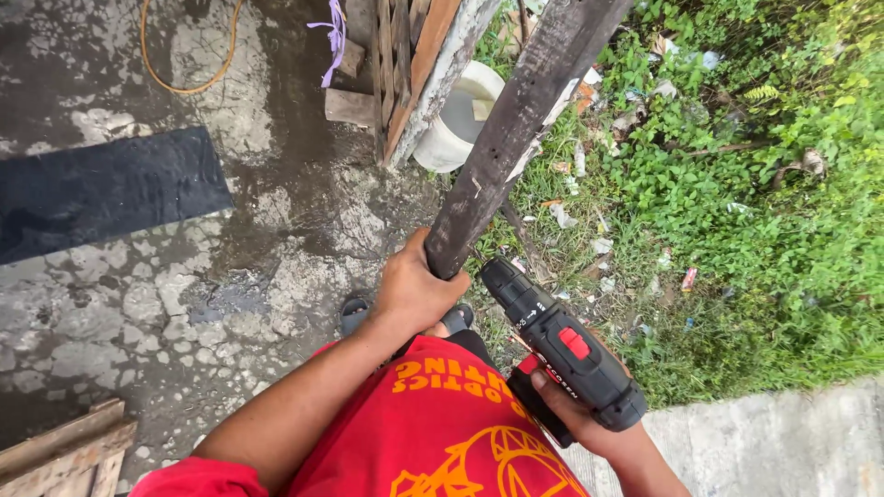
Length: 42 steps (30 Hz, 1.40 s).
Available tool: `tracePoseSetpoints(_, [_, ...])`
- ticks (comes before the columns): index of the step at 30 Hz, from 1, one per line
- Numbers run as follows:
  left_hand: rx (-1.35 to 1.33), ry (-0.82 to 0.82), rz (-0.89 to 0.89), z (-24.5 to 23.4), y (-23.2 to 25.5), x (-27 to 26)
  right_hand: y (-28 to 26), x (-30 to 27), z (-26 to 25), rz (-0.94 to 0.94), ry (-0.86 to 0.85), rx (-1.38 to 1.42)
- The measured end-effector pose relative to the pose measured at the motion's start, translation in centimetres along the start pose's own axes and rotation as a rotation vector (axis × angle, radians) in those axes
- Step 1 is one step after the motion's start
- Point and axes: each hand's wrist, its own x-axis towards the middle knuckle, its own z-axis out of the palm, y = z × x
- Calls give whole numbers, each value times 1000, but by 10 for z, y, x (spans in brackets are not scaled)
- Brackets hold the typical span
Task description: Drill holes into a metal bar and align it with a wooden structure.
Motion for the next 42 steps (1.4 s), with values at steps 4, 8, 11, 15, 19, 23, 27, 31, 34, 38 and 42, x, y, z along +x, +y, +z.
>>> tracePoseSetpoints(4, [-34, -8, -31, 1, 0, 0, 2, 1, -4, 32, -147, 215])
tracePoseSetpoints(8, [3, 28, 54, 7, -9, 1, 9, -4, -3, 74, -185, 126])
tracePoseSetpoints(11, [-18, 26, 45, 8, -11, 2, 16, -7, -1, 40, -155, 166])
tracePoseSetpoints(15, [-28, 4, 27, 5, -11, 2, 19, -13, 2, 89, -171, 94])
tracePoseSetpoints(19, [-60, -6, 38, 5, -12, 2, 24, -22, 0, 96, -131, 16])
tracePoseSetpoints(23, [-45, 19, 41, 3, -16, 2, 18, -27, -5, 119, -150, 88])
tracePoseSetpoints(27, [-25, 32, -1, -7, -15, 8, 16, -29, -6, 238, -167, 125])
tracePoseSetpoints(31, [-106, -3, -58, -19, 1, 6, 21, -33, -6, 282, -189, 24])
tracePoseSetpoints(34, [-90, -1, -69, -16, -11, 11, 15, -34, -8, 285, -139, 82])
tracePoseSetpoints(38, [-104, 22, 22, -12, -25, 17, 8, -29, -11, 318, -98, 165])
tracePoseSetpoints(42, [-93, 31, 42, -14, -18, 17, 9, -23, -11, 247, -187, 9])
